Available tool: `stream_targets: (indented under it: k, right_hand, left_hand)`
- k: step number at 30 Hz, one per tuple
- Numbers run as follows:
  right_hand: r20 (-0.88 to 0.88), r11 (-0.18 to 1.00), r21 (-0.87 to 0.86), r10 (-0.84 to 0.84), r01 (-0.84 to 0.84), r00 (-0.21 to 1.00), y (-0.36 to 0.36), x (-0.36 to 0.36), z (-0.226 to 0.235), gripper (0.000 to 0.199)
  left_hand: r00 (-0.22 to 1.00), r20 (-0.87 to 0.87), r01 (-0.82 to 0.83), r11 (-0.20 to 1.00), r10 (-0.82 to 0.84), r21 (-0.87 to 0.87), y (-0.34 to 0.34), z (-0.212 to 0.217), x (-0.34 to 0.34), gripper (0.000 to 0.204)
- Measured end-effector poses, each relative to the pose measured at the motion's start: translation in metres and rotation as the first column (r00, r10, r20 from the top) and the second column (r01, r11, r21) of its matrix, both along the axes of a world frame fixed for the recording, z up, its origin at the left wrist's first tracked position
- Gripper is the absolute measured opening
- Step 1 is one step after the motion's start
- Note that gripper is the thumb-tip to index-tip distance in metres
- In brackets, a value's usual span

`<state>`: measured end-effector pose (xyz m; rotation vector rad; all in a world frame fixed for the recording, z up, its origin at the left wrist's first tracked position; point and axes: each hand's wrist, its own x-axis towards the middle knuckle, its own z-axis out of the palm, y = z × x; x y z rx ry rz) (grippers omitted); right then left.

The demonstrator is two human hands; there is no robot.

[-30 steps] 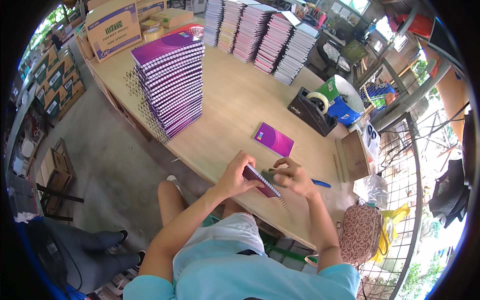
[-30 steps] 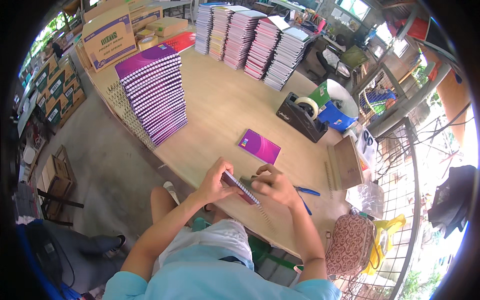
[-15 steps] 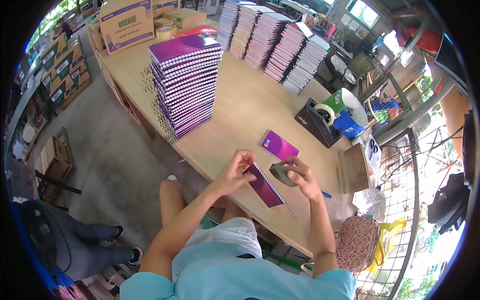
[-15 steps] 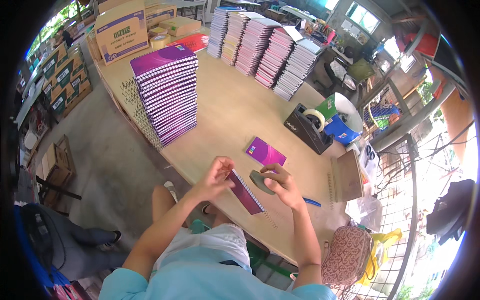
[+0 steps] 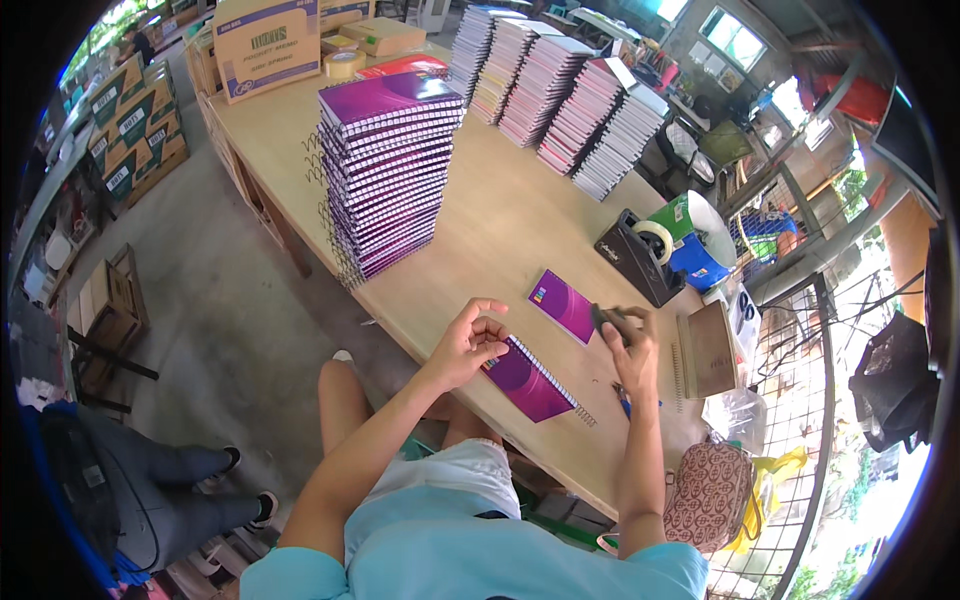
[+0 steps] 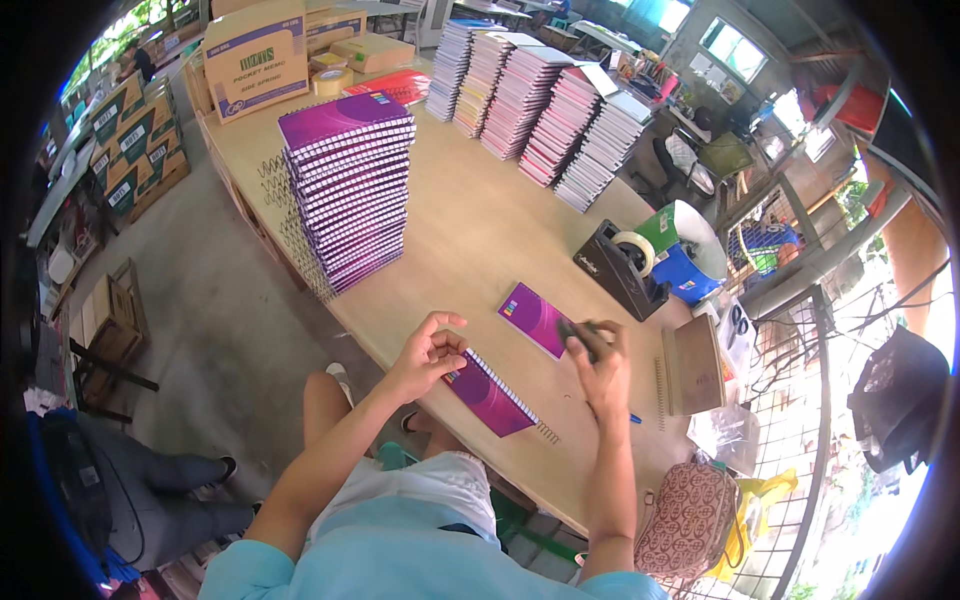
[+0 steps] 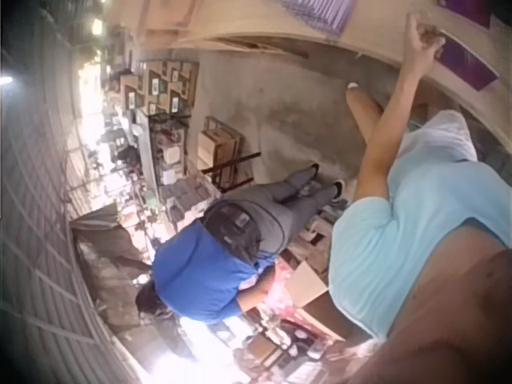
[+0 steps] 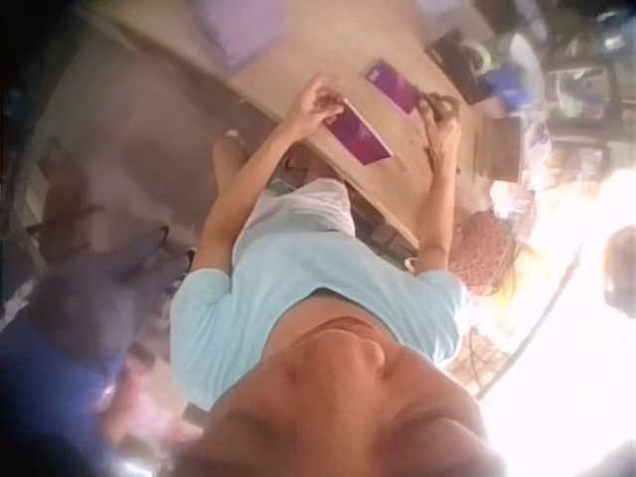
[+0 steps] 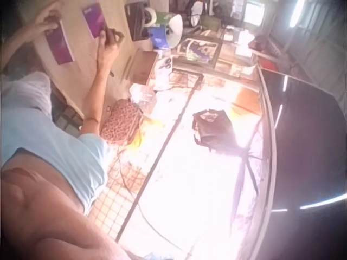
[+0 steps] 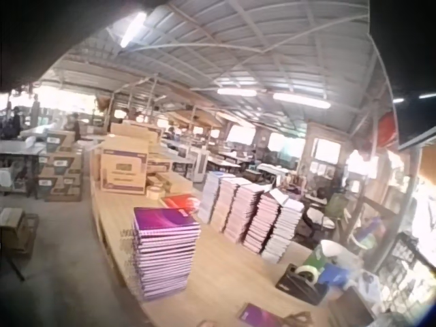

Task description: The person trims the excess spiral coil from a stack of purple notebooks using a pair of shears, handling the notebooks one at a time and placing the trimmed notebook back onto a stack.

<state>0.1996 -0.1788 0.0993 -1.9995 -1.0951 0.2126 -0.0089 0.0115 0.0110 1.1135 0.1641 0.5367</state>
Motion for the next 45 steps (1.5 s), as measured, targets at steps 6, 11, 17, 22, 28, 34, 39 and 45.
stream_targets:
  k: [6,11,17,22,28,34,39,45]
  right_hand:
    - [0.499,0.962,-0.108,-0.166,0.251,0.85,-0.064,0.028,-0.047,0.07]
    - [0.633,0.857,-0.259,-0.198,0.445,0.749,-0.136,-0.015,-0.089,0.051]
    - [0.34,0.939,0.09,-0.343,0.333,0.876,-0.101,-0.03,-0.03,0.03]
    - [0.202,0.997,0.015,0.074,-0.079,0.977,-0.01,-0.072,0.023,0.058]
    - [-0.343,0.971,0.136,0.231,-0.195,0.911,0.037,-0.075,0.015,0.042]
    - [0.157,0.958,-0.002,0.284,-0.287,0.946,0.04,-0.081,0.045,0.043]
    - [0.822,0.968,-0.122,0.222,-0.218,0.524,0.05,-0.074,0.074,0.057]
    - [0.947,0.921,-0.198,0.268,-0.335,0.179,0.066,-0.071,0.08,0.051]
  left_hand:
    - [1.0,-0.02,-0.016,1.0,0.017,0.021,-0.004,0.022,-0.008,0.074]
    - [0.992,-0.035,-0.116,0.989,0.12,0.09,-0.014,0.026,-0.006,0.068]
    - [0.986,-0.054,-0.147,0.972,0.159,0.185,-0.017,0.034,-0.005,0.067]
    - [0.99,-0.026,-0.128,0.966,0.137,0.224,-0.028,0.048,-0.005,0.067]
    - [0.98,0.025,-0.197,0.946,0.197,0.256,-0.029,0.055,-0.014,0.066]
    - [0.981,-0.013,-0.188,0.956,0.196,0.226,-0.02,0.049,-0.027,0.071]
    - [0.976,-0.053,-0.197,0.964,0.209,0.18,-0.013,0.054,-0.031,0.072]
    - [0.973,-0.034,-0.216,0.957,0.226,0.194,-0.009,0.055,-0.033,0.072]
